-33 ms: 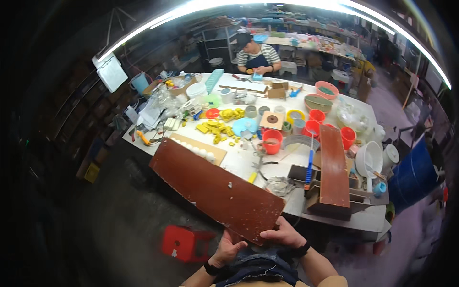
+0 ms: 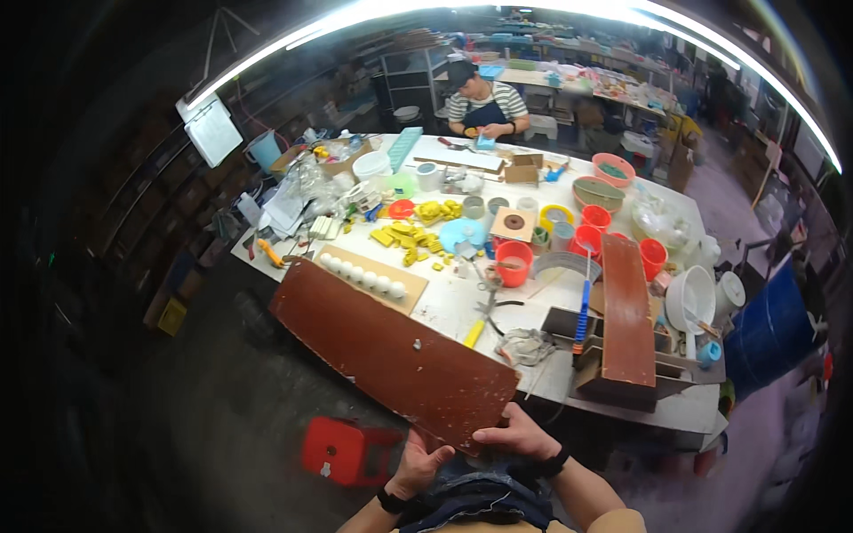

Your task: Applying a liquid coating to a curved plastic board using a brush and then trimming a cardboard piece with a utility knife.

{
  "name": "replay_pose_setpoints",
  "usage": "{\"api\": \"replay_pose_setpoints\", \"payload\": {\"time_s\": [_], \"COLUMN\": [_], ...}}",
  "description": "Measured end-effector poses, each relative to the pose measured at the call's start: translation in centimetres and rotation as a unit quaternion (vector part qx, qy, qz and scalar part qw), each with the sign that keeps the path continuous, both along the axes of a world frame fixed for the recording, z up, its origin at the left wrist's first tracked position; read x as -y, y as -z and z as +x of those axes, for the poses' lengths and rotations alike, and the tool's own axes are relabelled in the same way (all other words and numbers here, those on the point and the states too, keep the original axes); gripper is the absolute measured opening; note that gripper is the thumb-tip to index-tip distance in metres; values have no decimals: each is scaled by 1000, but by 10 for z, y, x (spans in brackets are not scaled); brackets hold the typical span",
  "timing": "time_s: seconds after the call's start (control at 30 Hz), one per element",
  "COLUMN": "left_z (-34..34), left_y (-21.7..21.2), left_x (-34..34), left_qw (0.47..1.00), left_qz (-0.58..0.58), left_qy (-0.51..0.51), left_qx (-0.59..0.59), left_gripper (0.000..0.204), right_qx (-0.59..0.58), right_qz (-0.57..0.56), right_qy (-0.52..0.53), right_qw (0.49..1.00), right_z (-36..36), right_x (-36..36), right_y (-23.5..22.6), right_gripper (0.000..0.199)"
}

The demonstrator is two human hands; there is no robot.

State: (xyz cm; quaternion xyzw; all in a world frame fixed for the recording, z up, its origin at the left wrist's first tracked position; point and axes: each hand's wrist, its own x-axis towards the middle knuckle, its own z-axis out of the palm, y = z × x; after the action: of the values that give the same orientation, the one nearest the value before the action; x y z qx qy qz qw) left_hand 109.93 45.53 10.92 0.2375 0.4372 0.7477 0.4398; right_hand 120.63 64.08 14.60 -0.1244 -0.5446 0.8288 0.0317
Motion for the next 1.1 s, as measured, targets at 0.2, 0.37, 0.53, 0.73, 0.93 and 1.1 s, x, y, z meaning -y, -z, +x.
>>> {"api": "replay_pose_setpoints", "payload": {"time_s": [0.2,0.37,0.53,0.73,0.93,1.1], "left_z": [-64,-111,-167,-231,-308,-355], "left_y": [-9,-17,15,37,44,77], "left_x": [86,127,173,201,227,261], "left_qw": [982,944,912,886,880,886], "left_qz": [-23,-5,-11,-8,15,62], "left_qy": [-188,-328,-402,-452,-450,-443], "left_qx": [25,25,76,101,149,120], "left_gripper": [56,59,75,74,67,47], "right_qx": [-21,41,68,59,151,137], "right_qz": [-61,-25,-16,-49,46,22], "right_qy": [-131,-245,-136,17,3,-19], "right_qw": [989,968,988,997,987,990], "right_z": [-114,-179,-238,-340,-454,-553], "right_x": [89,110,87,58,31,59], "right_y": [33,28,17,36,61,71], "right_gripper": [31,34,47,69,72,52]}}
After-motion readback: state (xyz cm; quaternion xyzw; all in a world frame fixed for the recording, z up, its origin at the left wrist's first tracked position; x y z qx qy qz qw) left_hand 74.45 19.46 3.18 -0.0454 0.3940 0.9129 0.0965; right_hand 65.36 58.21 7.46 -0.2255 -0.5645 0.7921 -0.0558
